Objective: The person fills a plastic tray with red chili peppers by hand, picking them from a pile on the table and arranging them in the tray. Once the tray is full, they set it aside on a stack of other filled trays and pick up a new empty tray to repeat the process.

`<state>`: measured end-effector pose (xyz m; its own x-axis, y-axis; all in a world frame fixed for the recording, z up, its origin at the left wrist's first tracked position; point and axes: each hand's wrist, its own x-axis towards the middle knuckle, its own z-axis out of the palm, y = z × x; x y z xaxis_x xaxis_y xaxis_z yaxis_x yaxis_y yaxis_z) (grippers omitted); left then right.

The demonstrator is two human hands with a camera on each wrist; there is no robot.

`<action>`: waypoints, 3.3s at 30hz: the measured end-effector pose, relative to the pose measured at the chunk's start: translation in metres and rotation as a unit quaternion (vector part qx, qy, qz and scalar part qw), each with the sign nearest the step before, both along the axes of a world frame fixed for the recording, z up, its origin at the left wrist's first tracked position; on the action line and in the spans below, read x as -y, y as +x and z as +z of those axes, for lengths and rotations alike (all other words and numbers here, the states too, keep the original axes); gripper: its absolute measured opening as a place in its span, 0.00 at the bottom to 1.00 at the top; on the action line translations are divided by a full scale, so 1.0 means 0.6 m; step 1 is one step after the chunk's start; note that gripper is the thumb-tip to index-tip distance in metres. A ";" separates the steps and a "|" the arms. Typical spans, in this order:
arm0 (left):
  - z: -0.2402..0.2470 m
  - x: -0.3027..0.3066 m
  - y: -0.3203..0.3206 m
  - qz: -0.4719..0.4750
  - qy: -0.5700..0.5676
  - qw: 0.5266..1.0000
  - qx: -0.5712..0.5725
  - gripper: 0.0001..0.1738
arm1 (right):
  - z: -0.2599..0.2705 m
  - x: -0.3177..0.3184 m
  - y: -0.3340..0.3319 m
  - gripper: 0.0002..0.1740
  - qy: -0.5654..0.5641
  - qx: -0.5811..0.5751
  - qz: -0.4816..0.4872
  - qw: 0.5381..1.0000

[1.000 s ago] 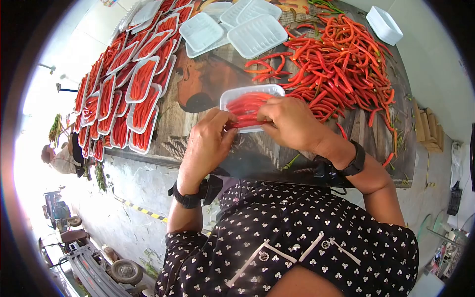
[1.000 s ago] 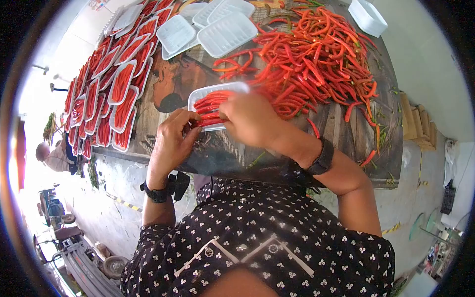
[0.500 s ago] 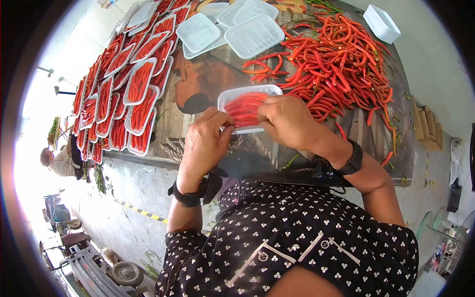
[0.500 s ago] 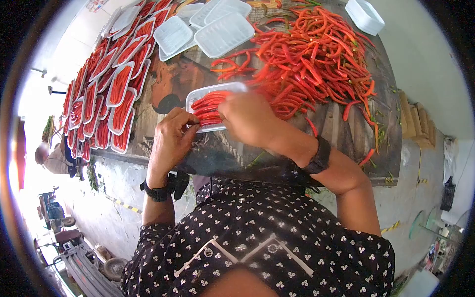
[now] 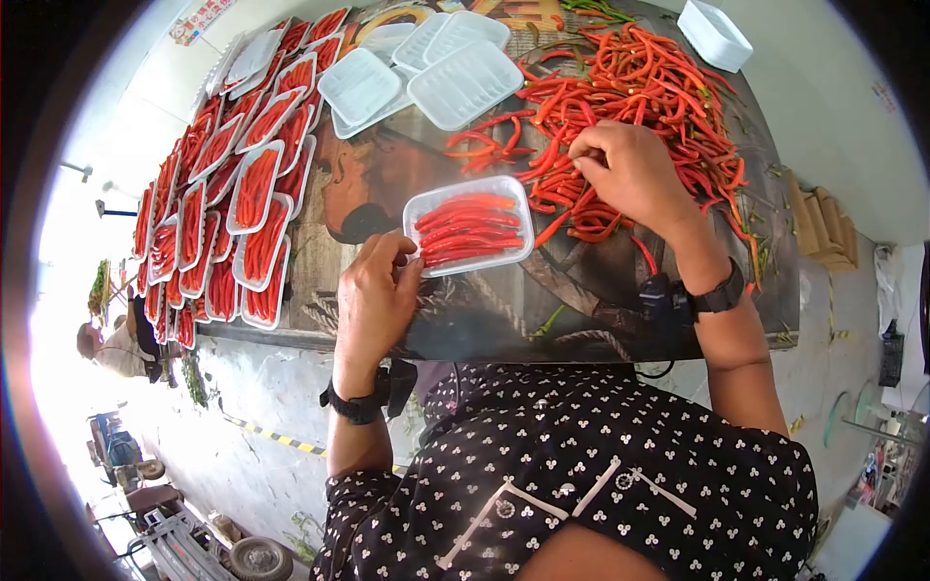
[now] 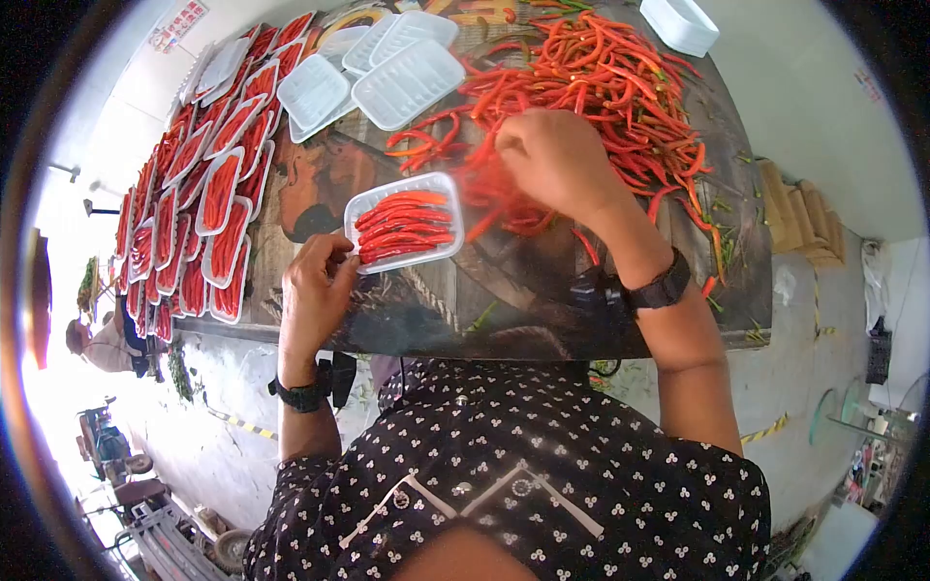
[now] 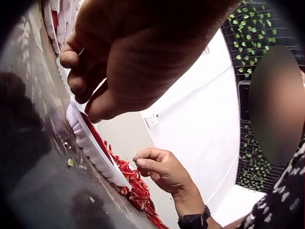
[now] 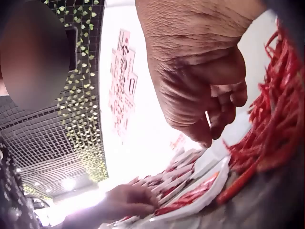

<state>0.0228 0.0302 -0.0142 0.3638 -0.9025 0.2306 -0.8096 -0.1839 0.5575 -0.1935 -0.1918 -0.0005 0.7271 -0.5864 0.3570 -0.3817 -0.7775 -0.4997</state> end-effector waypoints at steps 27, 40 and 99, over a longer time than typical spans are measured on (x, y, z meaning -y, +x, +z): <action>-0.006 -0.004 0.023 0.029 0.041 0.996 -0.075 0.15 | -0.027 0.027 0.032 0.04 -0.191 -0.180 0.042 0.964; -0.010 -0.014 0.028 0.029 0.036 0.996 -0.076 0.14 | -0.003 0.046 0.020 0.07 -0.106 -0.022 0.049 0.993; 0.031 0.108 0.038 -0.173 0.024 0.983 0.063 0.10 | -0.020 -0.058 0.084 0.11 -0.041 -0.016 0.065 0.997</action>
<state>0.0455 -0.0349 0.0044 0.0053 -0.9781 0.2079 -0.8901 0.0901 0.4467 -0.1429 -0.1569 -0.0125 0.8068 -0.4558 0.3759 -0.2895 -0.8597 -0.4209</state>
